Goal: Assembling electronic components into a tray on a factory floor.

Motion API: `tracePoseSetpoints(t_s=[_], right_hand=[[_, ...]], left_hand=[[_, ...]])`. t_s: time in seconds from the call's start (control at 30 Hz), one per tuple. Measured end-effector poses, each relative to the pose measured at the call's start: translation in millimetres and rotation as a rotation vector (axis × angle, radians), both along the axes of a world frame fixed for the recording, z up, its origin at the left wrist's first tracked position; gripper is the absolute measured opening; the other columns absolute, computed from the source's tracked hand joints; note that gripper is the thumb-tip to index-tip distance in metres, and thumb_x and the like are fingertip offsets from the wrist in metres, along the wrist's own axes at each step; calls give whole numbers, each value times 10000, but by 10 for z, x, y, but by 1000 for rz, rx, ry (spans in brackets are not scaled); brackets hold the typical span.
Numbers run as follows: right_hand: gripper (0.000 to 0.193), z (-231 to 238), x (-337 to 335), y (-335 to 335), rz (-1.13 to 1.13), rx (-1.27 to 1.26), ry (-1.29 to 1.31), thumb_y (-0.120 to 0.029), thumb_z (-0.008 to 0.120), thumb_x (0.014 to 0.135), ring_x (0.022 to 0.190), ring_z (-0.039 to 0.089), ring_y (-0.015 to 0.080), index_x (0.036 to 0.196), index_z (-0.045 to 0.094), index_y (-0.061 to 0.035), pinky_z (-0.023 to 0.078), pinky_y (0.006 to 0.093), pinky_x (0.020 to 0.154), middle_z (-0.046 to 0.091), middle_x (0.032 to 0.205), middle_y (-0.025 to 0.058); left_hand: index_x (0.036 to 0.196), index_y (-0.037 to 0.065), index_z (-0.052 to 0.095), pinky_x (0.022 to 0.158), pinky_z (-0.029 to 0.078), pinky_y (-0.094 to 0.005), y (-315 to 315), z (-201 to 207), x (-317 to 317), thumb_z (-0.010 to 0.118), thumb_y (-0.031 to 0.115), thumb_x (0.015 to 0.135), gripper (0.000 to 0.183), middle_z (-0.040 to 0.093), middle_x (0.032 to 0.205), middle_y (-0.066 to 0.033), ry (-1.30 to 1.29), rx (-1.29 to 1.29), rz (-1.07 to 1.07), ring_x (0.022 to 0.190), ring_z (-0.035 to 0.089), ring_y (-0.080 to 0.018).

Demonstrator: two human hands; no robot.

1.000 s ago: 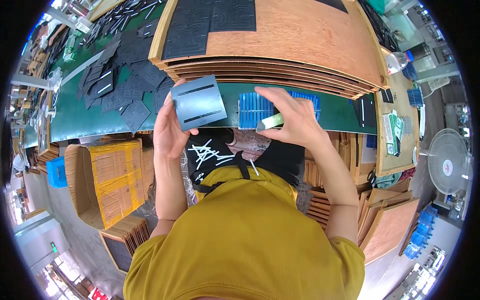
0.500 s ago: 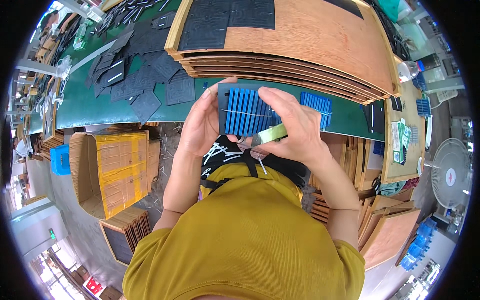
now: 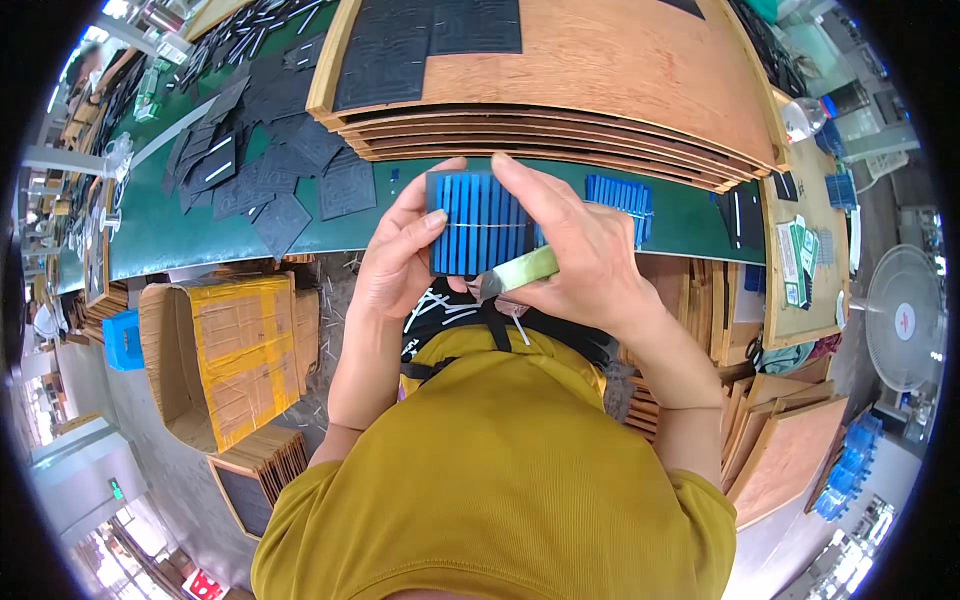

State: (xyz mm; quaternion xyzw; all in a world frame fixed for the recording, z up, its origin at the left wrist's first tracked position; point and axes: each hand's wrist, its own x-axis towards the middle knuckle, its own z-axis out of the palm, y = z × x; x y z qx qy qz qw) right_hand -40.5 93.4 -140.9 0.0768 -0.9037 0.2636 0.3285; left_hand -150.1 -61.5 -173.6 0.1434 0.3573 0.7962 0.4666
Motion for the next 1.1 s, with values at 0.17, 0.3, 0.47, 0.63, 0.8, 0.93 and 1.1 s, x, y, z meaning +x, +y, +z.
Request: tracePoseSetpoints(t_s=[0.17, 0.3, 0.47, 0.63, 0.8, 0.93, 1.1], right_hand=[[1005, 63, -4, 0, -10, -11, -78, -180, 824, 475, 757, 633, 203, 1335, 333, -5, 487, 252, 557, 584, 1159, 153], [1036, 110, -1, -33, -30, 7, -52, -259, 858, 517, 797, 664, 218, 1350, 303, 8, 497, 237, 606, 625, 1086, 162], [1077, 144, 7, -44, -26, 3, -64, -322, 866, 494, 851, 662, 247, 1351, 302, 6, 521, 284, 672, 634, 1062, 151], [1114, 117, 7, -20, -40, -13, -90, -364, 875, 469, 861, 660, 246, 1349, 303, 8, 518, 284, 687, 643, 1040, 145], [1126, 105, -21, -29, -31, -51, -54, -369, 880, 454, 872, 660, 245, 1345, 306, 11, 517, 283, 701, 647, 1030, 141], [1120, 84, -25, -4, -27, -30, -46, -366, 879, 461, 894, 657, 245, 1345, 304, 12, 520, 291, 711, 645, 1026, 156], [1110, 99, -23, -19, -19, -30, -35, -371, 874, 481, 903, 655, 250, 1350, 297, 10, 524, 301, 717, 641, 1028, 170]], left_hand=[[1323, 43, 394, 864, 467, -261, 11, -27, -6, 580, 107, 839, 522, 557, 1128, -62, -48, 27, -12, 999, 552, -124], [1320, 38, 395, 862, 473, -264, 11, -50, -14, 572, 107, 839, 517, 563, 1125, -64, -75, 34, -18, 1006, 558, -130], [1321, 35, 388, 877, 473, -282, 15, -36, -19, 564, 121, 842, 517, 562, 1129, -71, -37, 18, -1, 1009, 565, -139], [1322, 36, 387, 881, 471, -288, 17, -34, -20, 563, 121, 841, 519, 563, 1134, -76, -52, 38, -12, 1020, 562, -142], [1327, 22, 376, 897, 460, -292, 22, -39, -30, 549, 101, 847, 516, 563, 1139, -82, -72, 59, 4, 1030, 561, -151], [1330, 18, 370, 897, 460, -294, 23, -24, -20, 544, 94, 849, 517, 562, 1142, -84, -76, 63, 7, 1031, 560, -149], [1336, 21, 362, 898, 460, -295, 21, -31, -23, 547, 103, 849, 527, 562, 1143, -84, -81, 76, 4, 1031, 560, -147]])
